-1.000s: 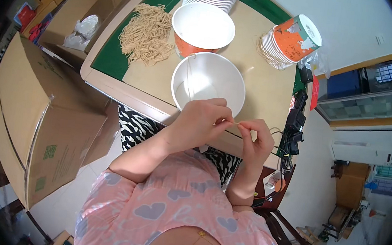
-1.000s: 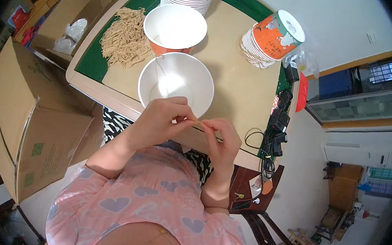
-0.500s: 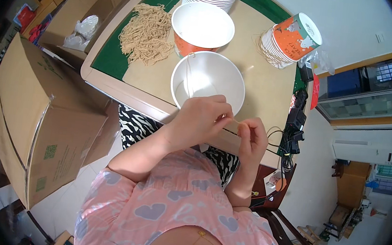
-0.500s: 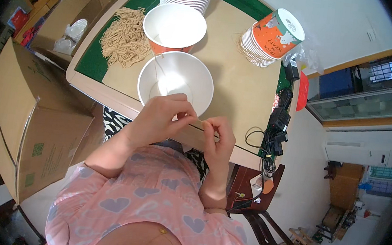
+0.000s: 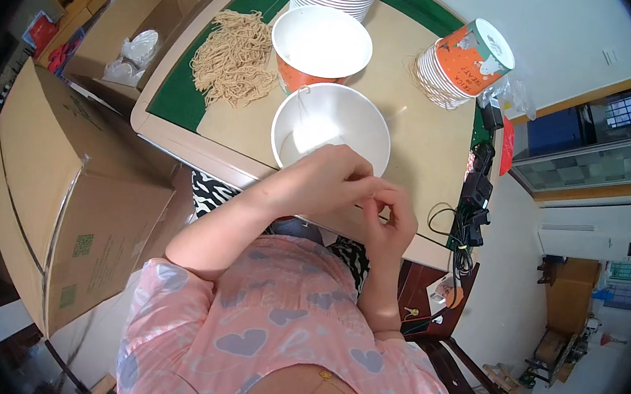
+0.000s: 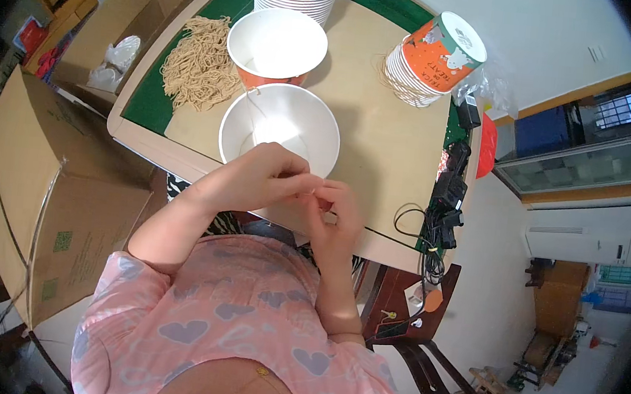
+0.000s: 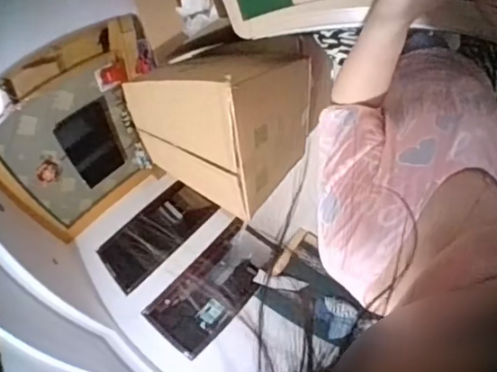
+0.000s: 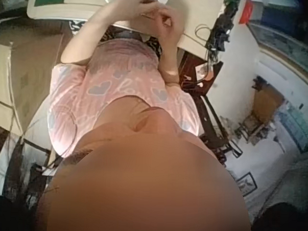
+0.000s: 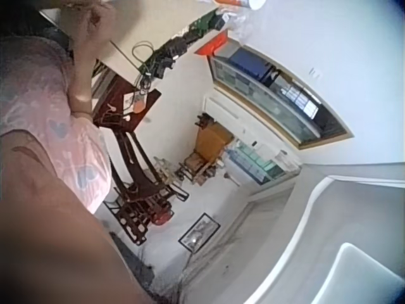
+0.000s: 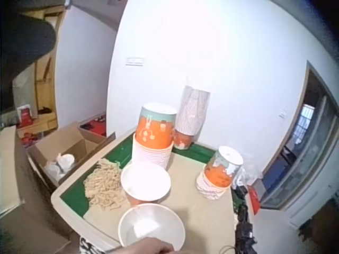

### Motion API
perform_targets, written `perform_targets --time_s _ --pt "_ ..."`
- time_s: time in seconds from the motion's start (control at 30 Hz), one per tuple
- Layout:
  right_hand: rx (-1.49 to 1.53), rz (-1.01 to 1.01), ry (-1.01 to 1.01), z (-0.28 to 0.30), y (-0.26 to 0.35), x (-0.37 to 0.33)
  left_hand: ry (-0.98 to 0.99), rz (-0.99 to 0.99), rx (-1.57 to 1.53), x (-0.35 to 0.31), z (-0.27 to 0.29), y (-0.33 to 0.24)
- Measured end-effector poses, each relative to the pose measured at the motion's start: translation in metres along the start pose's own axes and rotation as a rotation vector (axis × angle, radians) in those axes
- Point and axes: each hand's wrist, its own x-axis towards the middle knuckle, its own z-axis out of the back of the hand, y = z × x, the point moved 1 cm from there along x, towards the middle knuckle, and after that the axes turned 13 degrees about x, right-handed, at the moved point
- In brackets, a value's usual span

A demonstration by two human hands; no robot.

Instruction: The recorder is placing rubber bands around stacks of paper bowls.

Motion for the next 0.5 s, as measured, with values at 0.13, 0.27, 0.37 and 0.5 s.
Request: perform_targets --time_s 0.13,0.27,0.37,0.5 --pt "0.065 -0.005 -0.121 -0.003 -0.005 0.002 -0.031 0.147 0.089 0.004 0.006 0.000" --pt "0.013 0.103 -0.095 -0.009 0.002 0.004 0.057 0.165 0.108 0.013 0.006 0.006" --pt "-0.043 0.181 -0.077 -0.009 -0.001 0.005 0.077 0.163 -0.027 0.018 0.002 0.019" --pt "-0.070 0.272 -0.059 -0.006 -0.010 0.003 0.113 0.166 -0.117 0.019 0.001 0.025"
